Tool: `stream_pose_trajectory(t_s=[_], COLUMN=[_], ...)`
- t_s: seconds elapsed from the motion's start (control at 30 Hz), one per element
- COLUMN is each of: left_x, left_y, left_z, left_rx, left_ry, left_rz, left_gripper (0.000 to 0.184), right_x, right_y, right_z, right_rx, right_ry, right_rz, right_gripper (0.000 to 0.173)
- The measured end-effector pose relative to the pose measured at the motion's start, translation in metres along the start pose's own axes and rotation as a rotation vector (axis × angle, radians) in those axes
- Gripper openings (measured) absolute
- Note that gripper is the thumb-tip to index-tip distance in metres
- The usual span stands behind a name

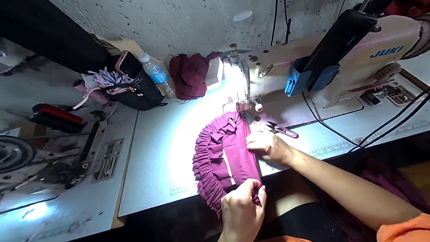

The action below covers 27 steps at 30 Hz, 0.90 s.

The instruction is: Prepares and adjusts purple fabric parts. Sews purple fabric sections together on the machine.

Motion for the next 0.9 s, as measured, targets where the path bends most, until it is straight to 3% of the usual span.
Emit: stream_pose_trajectory(t_s=[0.2, 0.3, 0.63, 0.73, 0.9], left_x=[0.005, 0.015, 0.038, 0.037, -0.008], left_y=[-0.014, -0.022, -0.048, -0.041, -0.004], left_z=[-0.004, -0.003, 0.007, 0.014, 0.03], left_rx=[-0.036, 0.041, 0.208, 0.257, 0.181], left_ry=[-0.035, -0.055, 0.0, -0.035, -0.107], left_rz=[0.002, -0.076, -0.05, 0.093, 0.566], left_gripper=[0.014, 0.014, 0.021, 0.022, 0.032], right_x=[0.038, 0.061, 0.095, 0.095, 0.097], right_y=[-0.005, -0.008, -0.038, -0.038, -0.041], right_z=[0.067, 0.09, 0.091, 0.092, 0.093], right_rx=[-0.198, -0.325, -0.362, -0.366, -0.317], right_ry=[0.019, -0.043, -0.159, -0.164, -0.166], right_rz=[-0.067, -0.193, -0.375, -0.353, -0.345], right_gripper=[0.023, 0.023, 0.018, 0.016, 0.018])
Point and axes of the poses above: each hand's wrist, its own x-axis away from the middle knuckle, its own y-axis out of the back of the hand, z = x × y, the point moved 3 cm from there along -x, towards the middle knuckle, and after that the axes turned 10 degrees about -x, right-handed, at the moved point
